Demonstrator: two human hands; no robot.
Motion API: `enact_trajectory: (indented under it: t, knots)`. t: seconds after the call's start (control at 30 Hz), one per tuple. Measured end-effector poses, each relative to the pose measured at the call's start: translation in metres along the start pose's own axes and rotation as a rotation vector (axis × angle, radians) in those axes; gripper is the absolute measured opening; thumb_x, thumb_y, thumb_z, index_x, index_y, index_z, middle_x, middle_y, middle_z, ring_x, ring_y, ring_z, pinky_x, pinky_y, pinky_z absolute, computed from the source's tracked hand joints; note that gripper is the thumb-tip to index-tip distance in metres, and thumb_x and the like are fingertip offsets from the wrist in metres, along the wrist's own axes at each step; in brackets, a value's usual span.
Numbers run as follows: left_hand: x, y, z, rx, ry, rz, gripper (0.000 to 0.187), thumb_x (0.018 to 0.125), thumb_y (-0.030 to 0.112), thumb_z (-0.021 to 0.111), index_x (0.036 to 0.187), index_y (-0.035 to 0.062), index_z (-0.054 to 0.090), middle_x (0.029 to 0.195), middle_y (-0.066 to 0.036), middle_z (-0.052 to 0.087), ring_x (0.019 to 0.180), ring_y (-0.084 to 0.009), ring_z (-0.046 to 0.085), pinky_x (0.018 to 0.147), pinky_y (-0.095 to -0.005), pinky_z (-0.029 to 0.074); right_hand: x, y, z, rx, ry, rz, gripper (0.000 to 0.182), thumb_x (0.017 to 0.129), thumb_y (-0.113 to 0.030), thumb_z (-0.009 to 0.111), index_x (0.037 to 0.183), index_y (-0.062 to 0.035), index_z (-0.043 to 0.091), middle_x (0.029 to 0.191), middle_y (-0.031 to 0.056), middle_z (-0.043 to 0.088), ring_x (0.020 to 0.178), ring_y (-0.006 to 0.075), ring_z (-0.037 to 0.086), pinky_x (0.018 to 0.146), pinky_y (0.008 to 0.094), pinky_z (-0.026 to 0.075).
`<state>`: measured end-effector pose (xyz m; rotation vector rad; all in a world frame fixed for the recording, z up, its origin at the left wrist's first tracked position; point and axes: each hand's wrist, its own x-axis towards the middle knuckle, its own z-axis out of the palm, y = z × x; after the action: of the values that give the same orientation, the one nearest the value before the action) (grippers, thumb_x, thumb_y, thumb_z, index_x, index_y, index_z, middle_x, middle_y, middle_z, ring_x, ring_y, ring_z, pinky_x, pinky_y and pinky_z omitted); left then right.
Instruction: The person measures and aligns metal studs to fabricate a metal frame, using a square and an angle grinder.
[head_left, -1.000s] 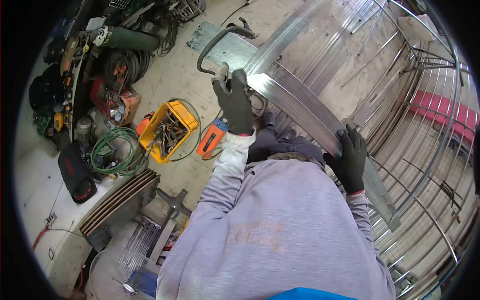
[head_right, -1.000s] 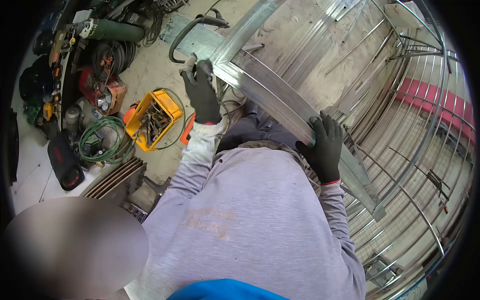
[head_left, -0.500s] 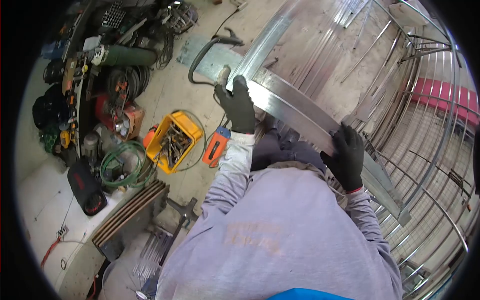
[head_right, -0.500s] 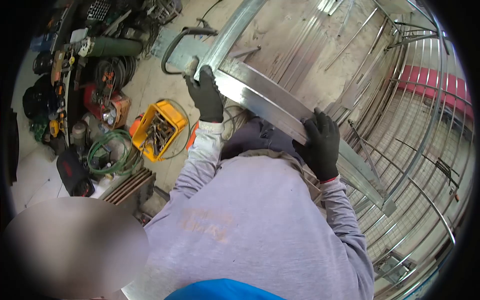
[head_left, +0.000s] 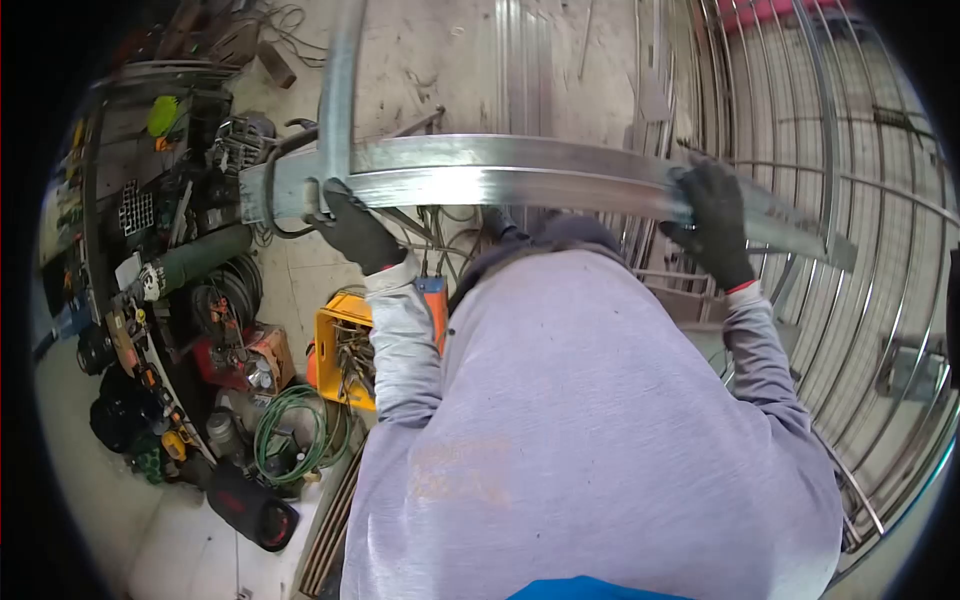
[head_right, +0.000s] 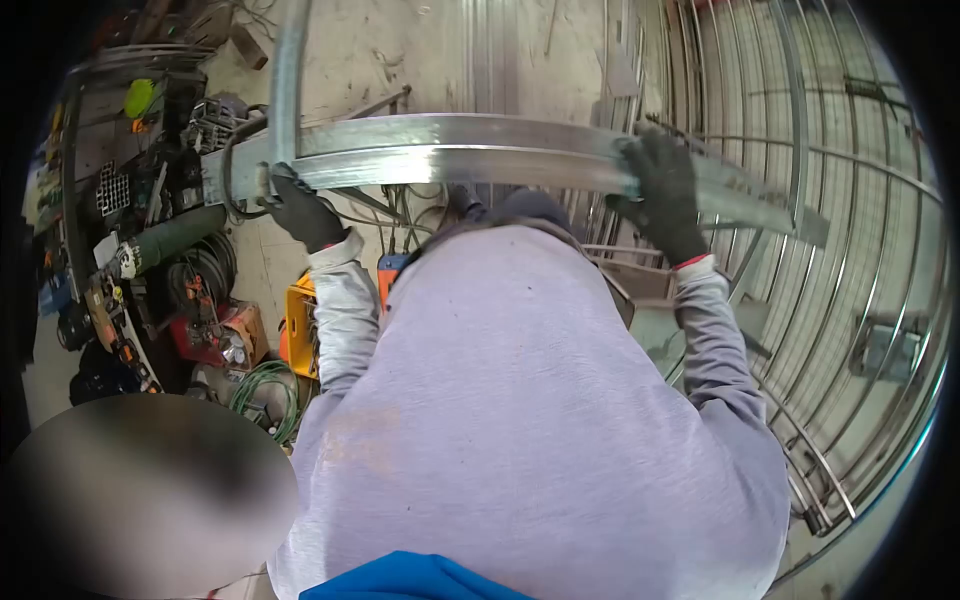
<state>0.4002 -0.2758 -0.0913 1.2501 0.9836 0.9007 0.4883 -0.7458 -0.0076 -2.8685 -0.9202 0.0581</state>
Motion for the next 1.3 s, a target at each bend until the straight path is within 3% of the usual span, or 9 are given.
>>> enact_trajectory:
  t: [0.1,0.2,0.27,0.3,0.47,1.0,1.13,1.2,1.3]
  knots:
    - [0.014,-0.006,-0.021,-0.011,-0.151,0.184,0.047,0.104,0.015,0.067,0.145,-0.0017,0.052,0.1,-0.005,0.069,0.093,-0.0168,0.065,0.086,-0.0281,0.053,-0.054,0.062,0.005,-0.058,0.124,0.038,0.082,0.07,-0.03,0.092,0.145,-0.0113,0.063,0.155,0.0222,0.057,0.143,0.0441,0.051,0.118,0.058,0.038]
    - [-0.016,0.043,-0.018,0.66,-0.203,0.643,0.065,0.096,0.015,0.079,0.15,-0.0065,0.052,0.137,-0.023,0.064,0.125,-0.025,0.063,0.1,-0.0391,0.054,-0.081,0.094,0.001,-0.094,0.125,0.139,0.081,0.068,-0.028,0.092,0.142,-0.01,0.064,0.153,0.0215,0.058,0.14,0.0444,0.053,0.116,0.057,0.041]
    - [-0.008,0.054,-0.019,0.766,-0.726,0.953,0.074,0.092,0.033,0.086,0.153,0.0024,0.055,0.152,-0.022,0.056,0.142,-0.0318,0.052,0.114,-0.0486,0.046,-0.083,0.099,0.001,-0.046,0.137,0.124,0.08,0.068,-0.028,0.092,0.141,-0.0092,0.065,0.152,0.0212,0.059,0.138,0.0446,0.054,0.116,0.0565,0.041]
    - [-0.009,0.063,-0.008,0.795,-0.852,1.338,0.078,0.09,0.041,0.087,0.153,0.0062,0.056,0.154,-0.019,0.056,0.145,-0.0335,0.05,0.117,-0.0513,0.042,-0.081,0.1,0.002,0.008,0.151,0.095,0.079,0.067,-0.028,0.092,0.139,-0.0084,0.065,0.151,0.0208,0.06,0.136,0.0447,0.056,0.115,0.0559,0.042]
    - [0.008,0.05,0.01,0.933,-1.204,1.302,0.078,0.088,0.044,0.082,0.154,0.0109,0.058,0.147,-0.016,0.06,0.137,-0.0389,0.053,0.119,-0.0533,0.037,-0.085,0.11,0.008,0.005,0.173,0.083,0.075,0.067,-0.028,0.092,0.135,-0.0079,0.067,0.144,0.0185,0.063,0.132,0.0437,0.058,0.113,0.0543,0.044]
    - [-0.001,0.048,0.011,0.918,-1.196,1.241,0.072,0.084,0.035,0.085,0.149,0.0111,0.063,0.132,-0.017,0.068,0.124,-0.0396,0.06,0.11,-0.0511,0.044,-0.093,0.111,0.018,0.028,0.228,0.03,0.067,0.078,-0.035,0.088,0.134,-0.0053,0.067,0.148,0.0181,0.062,0.137,0.0431,0.055,0.118,0.0556,0.038]
    - [0.004,0.03,0.009,0.621,-1.171,1.17,0.068,0.082,0.03,0.086,0.144,0.0099,0.066,0.128,-0.016,0.066,0.119,-0.0388,0.059,0.105,-0.0509,0.044,-0.101,0.123,0.032,0.048,0.231,-0.02,0.057,0.093,-0.034,0.078,0.138,-0.0019,0.066,0.15,0.0204,0.062,0.143,0.0435,0.053,0.121,0.055,0.036]
    - [0.007,0.035,0.008,0.735,-1.132,1.229,0.074,0.08,0.041,0.087,0.145,0.0135,0.065,0.125,-0.014,0.066,0.12,-0.037,0.058,0.105,-0.0497,0.043,-0.091,0.115,0.023,-0.015,0.192,-0.035,0.059,0.093,-0.033,0.078,0.142,-0.0021,0.065,0.151,0.0215,0.061,0.145,0.0436,0.052,0.123,0.054,0.036]
    - [-0.003,0.038,0.003,0.931,-1.058,1.221,0.077,0.082,0.052,0.085,0.147,0.0163,0.064,0.147,-0.012,0.059,0.14,-0.0366,0.049,0.122,-0.0563,0.034,-0.096,0.125,0.032,-0.101,0.126,0.022,0.073,0.09,-0.034,0.079,0.153,-0.0052,0.055,0.159,0.0214,0.054,0.151,0.0443,0.044,0.126,0.0559,0.033]
